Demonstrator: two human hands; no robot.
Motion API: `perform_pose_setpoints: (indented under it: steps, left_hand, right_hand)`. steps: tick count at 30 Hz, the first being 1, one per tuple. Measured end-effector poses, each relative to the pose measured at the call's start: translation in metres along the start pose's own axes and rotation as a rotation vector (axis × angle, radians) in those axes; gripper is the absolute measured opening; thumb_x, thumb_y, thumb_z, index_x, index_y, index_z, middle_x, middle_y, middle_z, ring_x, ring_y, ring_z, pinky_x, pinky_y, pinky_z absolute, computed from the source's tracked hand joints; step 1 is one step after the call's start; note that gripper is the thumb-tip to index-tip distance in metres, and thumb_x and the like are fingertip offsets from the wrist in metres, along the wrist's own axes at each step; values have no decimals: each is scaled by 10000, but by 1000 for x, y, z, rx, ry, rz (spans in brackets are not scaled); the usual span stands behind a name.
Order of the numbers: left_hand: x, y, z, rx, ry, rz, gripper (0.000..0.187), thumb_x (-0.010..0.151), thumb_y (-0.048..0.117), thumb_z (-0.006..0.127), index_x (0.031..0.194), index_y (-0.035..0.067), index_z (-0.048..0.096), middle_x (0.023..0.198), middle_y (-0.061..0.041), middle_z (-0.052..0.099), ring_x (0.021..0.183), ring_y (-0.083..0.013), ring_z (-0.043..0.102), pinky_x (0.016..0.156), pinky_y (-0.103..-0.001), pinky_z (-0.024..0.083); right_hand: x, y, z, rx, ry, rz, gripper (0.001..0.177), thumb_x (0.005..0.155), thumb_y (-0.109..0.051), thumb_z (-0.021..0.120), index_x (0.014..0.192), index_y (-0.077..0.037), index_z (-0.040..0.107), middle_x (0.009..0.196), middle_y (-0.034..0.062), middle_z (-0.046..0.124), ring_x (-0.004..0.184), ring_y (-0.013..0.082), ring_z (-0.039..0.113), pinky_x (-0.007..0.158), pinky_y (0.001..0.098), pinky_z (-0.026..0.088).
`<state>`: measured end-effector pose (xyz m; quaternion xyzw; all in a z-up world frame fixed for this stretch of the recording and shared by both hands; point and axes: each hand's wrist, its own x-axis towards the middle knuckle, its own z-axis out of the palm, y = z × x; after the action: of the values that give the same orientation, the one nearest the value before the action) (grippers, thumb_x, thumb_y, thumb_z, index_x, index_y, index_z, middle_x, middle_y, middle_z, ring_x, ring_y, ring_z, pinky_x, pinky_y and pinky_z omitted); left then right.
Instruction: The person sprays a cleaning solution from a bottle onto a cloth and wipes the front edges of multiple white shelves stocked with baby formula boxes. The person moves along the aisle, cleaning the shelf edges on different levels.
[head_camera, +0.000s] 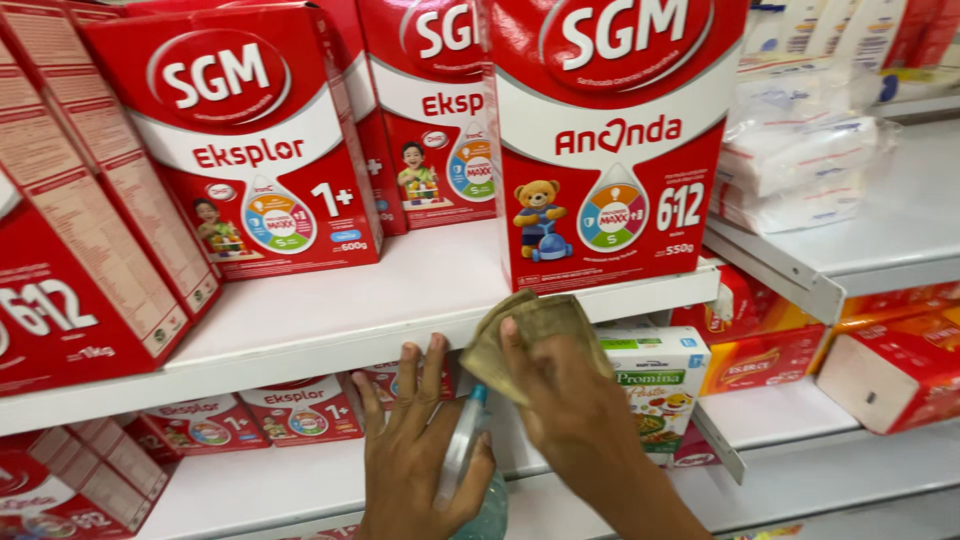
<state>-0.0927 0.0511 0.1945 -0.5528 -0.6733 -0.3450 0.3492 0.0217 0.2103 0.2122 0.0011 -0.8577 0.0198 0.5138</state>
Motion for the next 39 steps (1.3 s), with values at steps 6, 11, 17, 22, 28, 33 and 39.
perform_pose_setpoints:
  steps: [6,11,17,22,28,33,39]
  left_hand:
    - [-14,-12,-20,87,5,-61,381,706,241,710,1026,35,735,1604,-233,343,1523,-441,224,1132,-769,-1]
    - [-26,-25,-49,85,18,-68,378,701,241,712,1019,36,726,1616,-248,326,1530,-468,220,1145,-780,-7]
    - [-47,-52,-96,32,7,-104,297,748,238,718,978,51,737,1636,-268,320,1550,-472,237,1182,-757,7]
    - [-64,-88,-138,15,-35,-73,274,764,235,714,964,48,740,1637,-270,343,1562,-428,275,1215,-728,24]
    - [-92,-131,-191,5,-19,-87,281,751,230,717,975,63,749,1634,-274,357,1567,-448,271,1235,-705,20]
    - [-116,-167,-234,-29,-1,-136,308,724,181,717,1002,55,763,1627,-306,326,1548,-509,246,1207,-707,65]
    - [-153,-205,-281,-269,52,-400,276,809,116,678,1047,-21,703,1334,-288,623,1378,-405,585,1062,-469,501]
  right_hand:
    - [-2,-11,18,10,276,155,733,767,6,775,1466,-33,555,928,93,531,795,239,566,681,384,496]
    - [23,-59,56,57,178,-42,759,743,-34,805,1462,-38,563,932,66,536,804,233,600,674,384,513]
    - [40,-90,70,77,123,-144,793,685,-56,800,1444,-82,571,945,68,541,786,239,610,659,382,523]
    - [52,-133,99,103,61,-164,797,717,-69,819,1466,-54,549,956,74,563,746,226,611,613,366,517]
    - [74,-196,136,93,66,-225,831,683,-109,822,1462,-51,537,928,68,576,740,226,607,633,384,521]
    - [95,-251,169,119,138,-266,802,682,-134,813,1435,-47,554,893,47,550,789,224,609,738,423,535]
    - [122,-311,198,4,28,-314,667,773,-148,778,1411,-18,636,846,50,552,688,203,564,588,354,458]
